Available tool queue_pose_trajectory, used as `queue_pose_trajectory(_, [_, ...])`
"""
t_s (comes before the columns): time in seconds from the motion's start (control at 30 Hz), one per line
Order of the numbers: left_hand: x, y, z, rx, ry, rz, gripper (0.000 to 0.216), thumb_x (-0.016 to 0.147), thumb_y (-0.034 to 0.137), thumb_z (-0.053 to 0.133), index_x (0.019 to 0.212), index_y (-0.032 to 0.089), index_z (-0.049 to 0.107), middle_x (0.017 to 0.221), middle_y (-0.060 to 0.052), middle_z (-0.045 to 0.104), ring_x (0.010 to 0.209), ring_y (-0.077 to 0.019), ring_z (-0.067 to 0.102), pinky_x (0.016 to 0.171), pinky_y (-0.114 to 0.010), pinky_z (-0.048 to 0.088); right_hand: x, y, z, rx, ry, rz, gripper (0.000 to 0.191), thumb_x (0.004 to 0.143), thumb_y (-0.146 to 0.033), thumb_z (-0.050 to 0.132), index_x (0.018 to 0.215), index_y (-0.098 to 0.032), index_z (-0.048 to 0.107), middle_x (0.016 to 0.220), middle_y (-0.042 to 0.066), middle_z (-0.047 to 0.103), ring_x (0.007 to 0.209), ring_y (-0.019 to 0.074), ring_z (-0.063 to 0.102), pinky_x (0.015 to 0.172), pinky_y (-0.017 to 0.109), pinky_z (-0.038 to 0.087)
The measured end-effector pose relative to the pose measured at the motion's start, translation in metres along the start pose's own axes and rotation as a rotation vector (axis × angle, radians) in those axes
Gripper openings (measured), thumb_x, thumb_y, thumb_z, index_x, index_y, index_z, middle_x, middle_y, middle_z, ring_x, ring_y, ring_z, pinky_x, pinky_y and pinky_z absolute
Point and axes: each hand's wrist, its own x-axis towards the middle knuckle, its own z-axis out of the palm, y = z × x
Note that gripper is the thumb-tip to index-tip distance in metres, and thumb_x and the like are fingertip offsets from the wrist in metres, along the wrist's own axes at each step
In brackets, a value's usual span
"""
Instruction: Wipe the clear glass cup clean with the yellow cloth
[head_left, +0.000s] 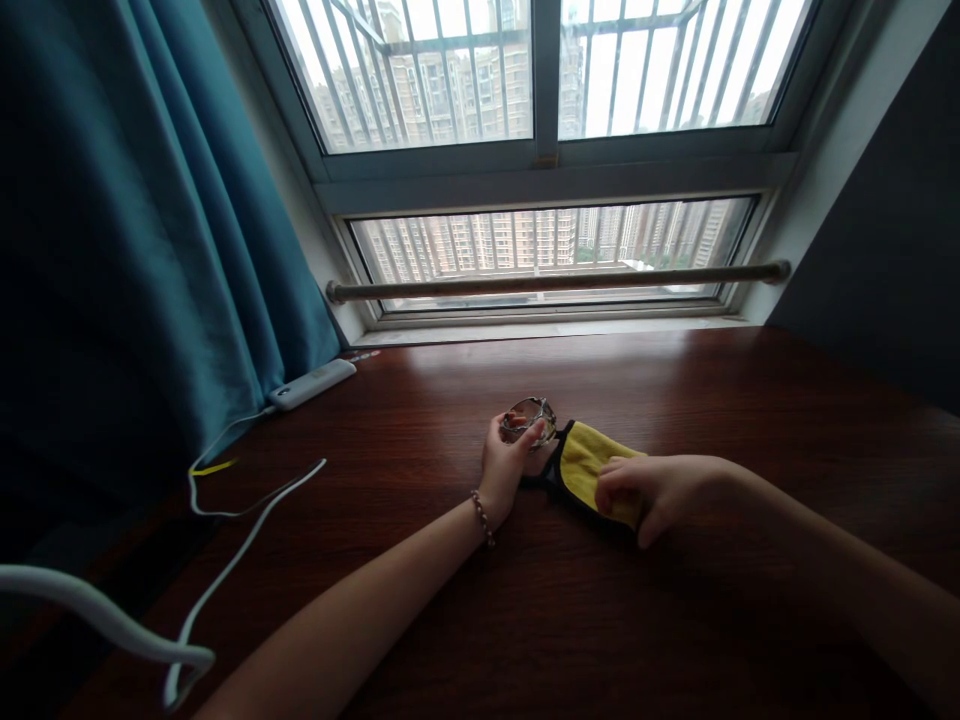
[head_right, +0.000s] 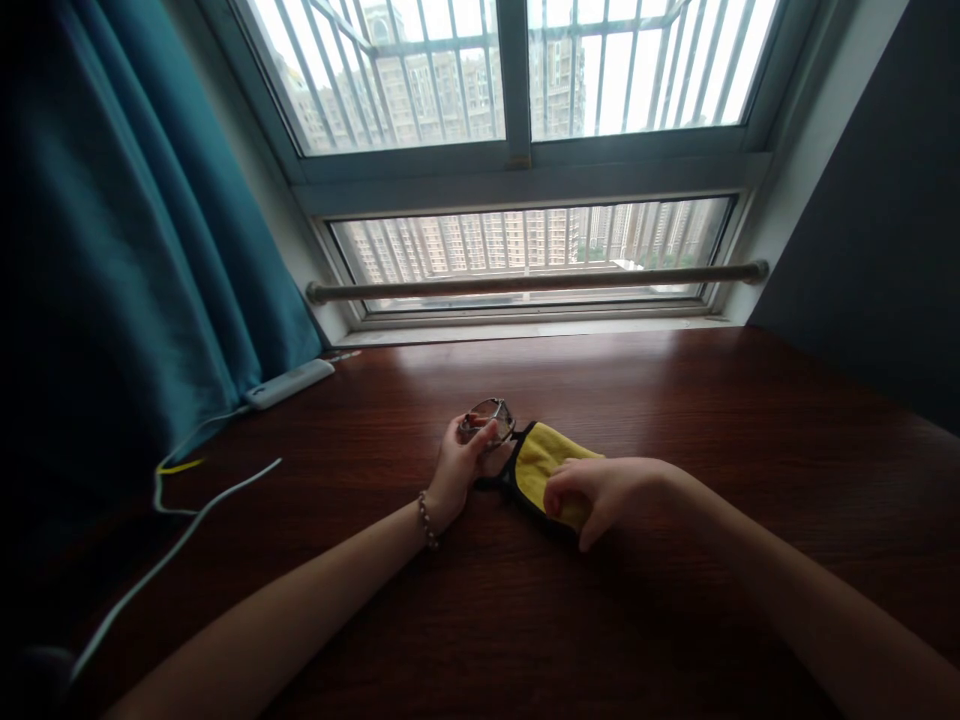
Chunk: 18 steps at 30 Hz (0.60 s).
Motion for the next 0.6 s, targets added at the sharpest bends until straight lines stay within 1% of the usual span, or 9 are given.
queue_pose_trajectory(0.07, [0.000, 0.000, 0.000, 0.007, -0.009, 0.003, 0.034, 0.078, 0.026, 0.061, 0.107, 0.011, 0.051, 0.100, -0.008, 0.057, 0.086, -0.0160, 0.058, 0.074, -0.034, 0.050, 0.001, -0.006, 0.004, -0.032, 0.028, 0.020, 0.054, 0.059, -0.033, 0.078, 0.104, -0.018, 0.054, 0.102, 0.002, 0.048, 0.096, 0.0188, 0.042, 0.083, 0.028, 0.036])
queue_pose_trajectory(0.13, [0.000, 0.000, -0.001, 0.014, -0.013, 0.003, 0.034, 0.079, 0.026, 0.061, 0.107, 0.010, 0.050, 0.099, -0.008, 0.057, 0.086, -0.0162, 0.057, 0.074, -0.034, 0.050, 0.003, -0.010, 0.009, -0.068, 0.101, 0.040, 0.060, 0.055, -0.034, 0.080, 0.105, -0.018, 0.052, 0.104, 0.002, 0.047, 0.097, 0.0194, 0.041, 0.083, 0.028, 0.036])
queue_pose_trajectory(0.17, [0.000, 0.000, -0.001, 0.017, -0.014, 0.003, 0.034, 0.079, 0.026, 0.060, 0.107, 0.010, 0.050, 0.099, -0.008, 0.056, 0.087, -0.0163, 0.057, 0.074, -0.034, 0.050, 0.004, -0.011, 0.011, -0.087, 0.135, 0.052, 0.058, 0.055, -0.030, 0.079, 0.104, -0.017, 0.052, 0.103, 0.002, 0.047, 0.094, 0.0186, 0.042, 0.080, 0.027, 0.038])
queue_pose_trajectory(0.23, [0.000, 0.000, -0.001, 0.024, -0.015, 0.002, 0.033, 0.079, 0.026, 0.060, 0.106, 0.010, 0.050, 0.099, -0.008, 0.056, 0.087, -0.0163, 0.057, 0.074, -0.034, 0.049, 0.006, -0.010, 0.015, -0.094, 0.194, 0.058, 0.043, 0.059, -0.019, 0.074, 0.097, -0.015, 0.052, 0.093, 0.002, 0.049, 0.080, 0.0144, 0.045, 0.068, 0.023, 0.040])
queue_pose_trajectory(0.33, [-0.001, 0.001, 0.000, 0.030, -0.022, -0.004, 0.032, 0.079, 0.026, 0.059, 0.105, 0.010, 0.050, 0.098, -0.008, 0.056, 0.086, -0.0161, 0.057, 0.074, -0.034, 0.050, 0.008, -0.004, 0.015, -0.057, 0.313, -0.033, 0.024, 0.065, -0.010, 0.062, 0.087, -0.013, 0.053, 0.076, -0.002, 0.050, 0.062, 0.0090, 0.043, 0.054, 0.019, 0.036])
queue_pose_trajectory(0.43, [0.000, 0.001, 0.000, 0.027, -0.028, -0.008, 0.032, 0.080, 0.026, 0.059, 0.106, 0.010, 0.050, 0.099, -0.008, 0.056, 0.086, -0.0163, 0.057, 0.074, -0.034, 0.049, 0.010, 0.002, 0.010, -0.052, 0.508, -0.134, 0.014, 0.069, -0.011, 0.059, 0.081, -0.013, 0.052, 0.072, -0.002, 0.050, 0.060, 0.0076, 0.043, 0.053, 0.018, 0.035])
queue_pose_trajectory(0.5, [0.000, 0.001, 0.000, 0.023, -0.026, -0.009, 0.033, 0.080, 0.026, 0.060, 0.106, 0.010, 0.050, 0.100, -0.008, 0.056, 0.087, -0.0165, 0.057, 0.075, -0.035, 0.049, 0.010, 0.002, 0.008, -0.057, 0.630, -0.166, 0.011, 0.071, -0.011, 0.057, 0.080, -0.012, 0.051, 0.071, -0.001, 0.049, 0.059, 0.0074, 0.043, 0.053, 0.018, 0.035])
queue_pose_trajectory(0.57, [0.001, 0.001, 0.000, 0.018, -0.025, -0.008, 0.033, 0.079, 0.026, 0.060, 0.107, 0.010, 0.050, 0.100, -0.008, 0.056, 0.087, -0.0166, 0.057, 0.076, -0.035, 0.049, 0.011, 0.000, 0.009, -0.060, 0.680, -0.183, 0.012, 0.070, -0.009, 0.055, 0.080, -0.012, 0.051, 0.071, -0.001, 0.047, 0.061, 0.0077, 0.042, 0.054, 0.018, 0.035])
queue_pose_trajectory(0.6, [0.001, 0.001, 0.000, 0.016, -0.026, -0.008, 0.033, 0.080, 0.026, 0.059, 0.107, 0.010, 0.050, 0.100, -0.008, 0.056, 0.087, -0.0165, 0.057, 0.076, -0.035, 0.049, 0.011, -0.001, 0.011, -0.062, 0.656, -0.188, 0.014, 0.068, -0.006, 0.055, 0.080, -0.012, 0.051, 0.072, -0.001, 0.047, 0.061, 0.0079, 0.042, 0.054, 0.018, 0.035])
